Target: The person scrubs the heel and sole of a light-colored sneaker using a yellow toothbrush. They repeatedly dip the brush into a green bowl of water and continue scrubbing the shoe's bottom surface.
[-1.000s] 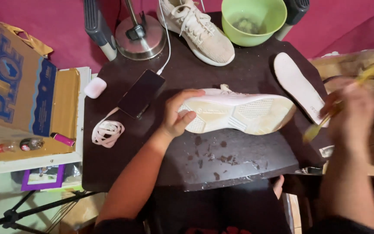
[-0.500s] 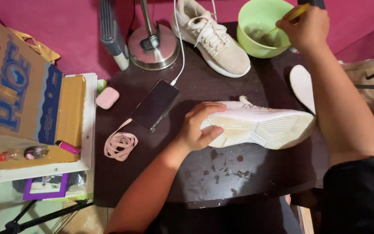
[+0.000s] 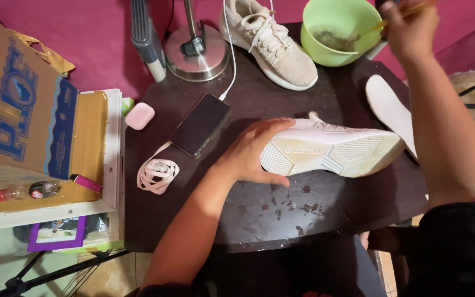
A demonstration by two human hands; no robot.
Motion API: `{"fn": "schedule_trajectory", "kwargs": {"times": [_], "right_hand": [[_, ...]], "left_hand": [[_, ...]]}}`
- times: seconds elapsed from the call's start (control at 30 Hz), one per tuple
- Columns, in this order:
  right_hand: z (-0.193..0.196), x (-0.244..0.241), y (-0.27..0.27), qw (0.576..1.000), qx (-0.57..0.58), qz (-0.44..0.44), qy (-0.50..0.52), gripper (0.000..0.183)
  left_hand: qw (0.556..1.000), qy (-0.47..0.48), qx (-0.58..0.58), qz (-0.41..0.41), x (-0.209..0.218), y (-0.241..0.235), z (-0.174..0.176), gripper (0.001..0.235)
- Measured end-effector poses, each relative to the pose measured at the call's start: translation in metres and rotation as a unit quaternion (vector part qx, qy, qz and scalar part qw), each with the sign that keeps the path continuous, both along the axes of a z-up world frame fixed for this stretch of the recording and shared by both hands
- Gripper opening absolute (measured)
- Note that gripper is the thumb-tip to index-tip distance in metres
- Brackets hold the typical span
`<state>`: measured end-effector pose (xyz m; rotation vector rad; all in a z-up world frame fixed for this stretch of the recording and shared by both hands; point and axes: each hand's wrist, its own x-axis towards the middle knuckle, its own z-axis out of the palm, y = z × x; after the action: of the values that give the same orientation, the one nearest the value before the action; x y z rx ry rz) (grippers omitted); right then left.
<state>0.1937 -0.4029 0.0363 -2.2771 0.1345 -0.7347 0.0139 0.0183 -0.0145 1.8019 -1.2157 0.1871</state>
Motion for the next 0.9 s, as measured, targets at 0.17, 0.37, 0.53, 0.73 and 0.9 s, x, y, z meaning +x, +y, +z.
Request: {"fn": "schedule_trajectory", "kwargs": {"times": [0.17, 0.37, 0.53, 0.73, 0.9], "right_hand": [[0.027, -0.032, -0.002, 0.983, 0.159, 0.041, 0.082, 0.023], [0.029, -0.074, 0.020, 0.982, 0.143, 0.124, -0.013, 0.029], [0.014, -0.077, 0.033, 0.974, 0.144, 0.149, -0.088, 0.033], [-0.017, -0.072, 0.026, 0.976, 0.057, 0.190, -0.089, 0.029], [-0.052, -0.066, 0.022, 0.965, 0.160, 0.178, -0.103, 0.036]], "left_hand": [[0.996, 0.072, 0.044, -0.012, -0.006, 0.001, 0.008, 0.111], [0.998, 0.010, 0.002, 0.056, -0.017, -0.007, 0.012, 0.068], [0.993, -0.006, 0.017, 0.116, -0.032, -0.007, 0.029, 0.052], [0.981, 0.063, 0.072, 0.167, -0.036, -0.008, 0.040, 0.051], [0.958, 0.185, -0.054, 0.212, -0.030, -0.024, 0.026, 0.040]]}}
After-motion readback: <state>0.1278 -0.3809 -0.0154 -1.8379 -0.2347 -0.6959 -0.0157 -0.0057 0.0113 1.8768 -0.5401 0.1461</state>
